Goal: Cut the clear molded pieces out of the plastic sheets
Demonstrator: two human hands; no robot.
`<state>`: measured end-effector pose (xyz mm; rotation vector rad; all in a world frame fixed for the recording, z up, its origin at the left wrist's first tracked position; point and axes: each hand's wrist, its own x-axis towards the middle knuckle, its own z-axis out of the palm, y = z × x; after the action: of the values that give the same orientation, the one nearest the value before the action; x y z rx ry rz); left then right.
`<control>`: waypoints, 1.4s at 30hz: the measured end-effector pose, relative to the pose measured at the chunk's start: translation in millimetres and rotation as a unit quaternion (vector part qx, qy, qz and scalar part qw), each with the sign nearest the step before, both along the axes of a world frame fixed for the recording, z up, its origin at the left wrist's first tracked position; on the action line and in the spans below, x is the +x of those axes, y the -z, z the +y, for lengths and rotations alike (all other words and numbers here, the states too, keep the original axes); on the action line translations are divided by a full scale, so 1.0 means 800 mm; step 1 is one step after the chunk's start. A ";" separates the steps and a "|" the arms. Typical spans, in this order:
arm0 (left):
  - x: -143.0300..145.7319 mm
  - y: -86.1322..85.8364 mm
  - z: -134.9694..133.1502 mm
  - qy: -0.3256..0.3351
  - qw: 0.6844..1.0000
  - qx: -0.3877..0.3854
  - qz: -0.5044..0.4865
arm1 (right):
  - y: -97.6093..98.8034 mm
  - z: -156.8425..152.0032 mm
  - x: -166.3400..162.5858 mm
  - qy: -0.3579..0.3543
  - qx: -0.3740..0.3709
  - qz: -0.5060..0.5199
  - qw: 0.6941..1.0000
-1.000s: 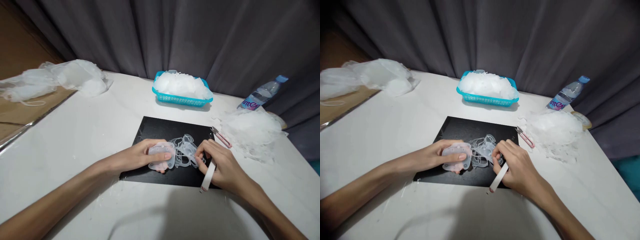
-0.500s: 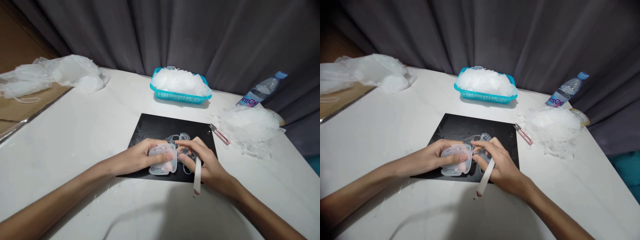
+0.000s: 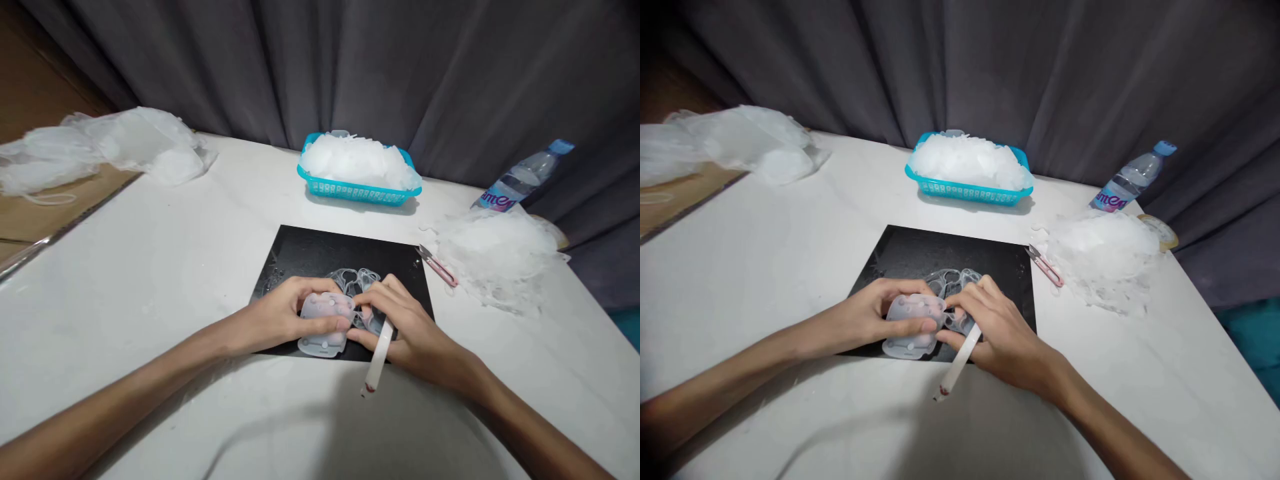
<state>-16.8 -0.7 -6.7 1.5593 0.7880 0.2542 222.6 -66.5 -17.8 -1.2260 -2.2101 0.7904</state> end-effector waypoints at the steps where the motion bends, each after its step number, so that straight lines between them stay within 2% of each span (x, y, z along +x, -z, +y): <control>1: 0.001 0.000 0.000 -0.001 1.000 -0.009 0.002 | 0.000 0.001 0.001 -0.008 -0.008 0.001 1.000; 7: 0.004 0.003 0.001 -0.004 0.998 -0.056 -0.002 | -0.003 0.000 0.000 -0.021 -0.030 0.000 0.999; 11: 0.001 -0.003 0.003 0.011 0.998 -0.057 0.011 | -0.001 0.003 -0.003 0.001 0.028 -0.032 0.999; 14: -0.009 -0.012 0.005 0.088 0.993 -0.052 0.054 | 0.006 0.015 0.006 0.117 0.101 -0.013 0.988; 16: -0.016 -0.017 0.006 0.126 0.988 -0.048 0.074 | 0.010 0.023 0.014 0.191 0.110 0.020 0.975; 17: -0.018 -0.018 0.007 0.128 0.988 -0.045 0.074 | 0.010 0.025 0.017 0.203 0.100 0.028 0.974; 24: -0.019 -0.020 0.011 0.094 0.993 -0.060 0.028 | 0.003 0.008 0.008 0.144 -0.009 0.065 0.987; 29: -0.019 -0.023 0.010 0.094 0.994 -0.060 0.013 | -0.009 -0.006 -0.007 0.126 0.030 0.122 0.984; 34: -0.014 -0.019 0.009 0.098 0.994 -0.053 -0.002 | -0.015 -0.016 -0.022 0.067 0.047 0.144 0.986; 37: -0.010 -0.011 0.006 0.063 0.996 -0.051 -0.025 | -0.010 -0.017 -0.027 0.079 0.060 0.151 0.984; 40: -0.005 -0.003 0.001 -0.042 0.997 -0.006 -0.066 | -0.008 -0.015 -0.026 0.124 0.042 0.141 0.981; 42: -0.002 -0.001 -0.004 -0.099 0.991 0.040 -0.076 | -0.011 -0.013 -0.023 0.122 0.022 0.121 0.985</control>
<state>-18.6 -4.0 -6.0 1.5171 0.8202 0.5504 204.3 -76.6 -8.6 -1.2754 -1.8342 0.7444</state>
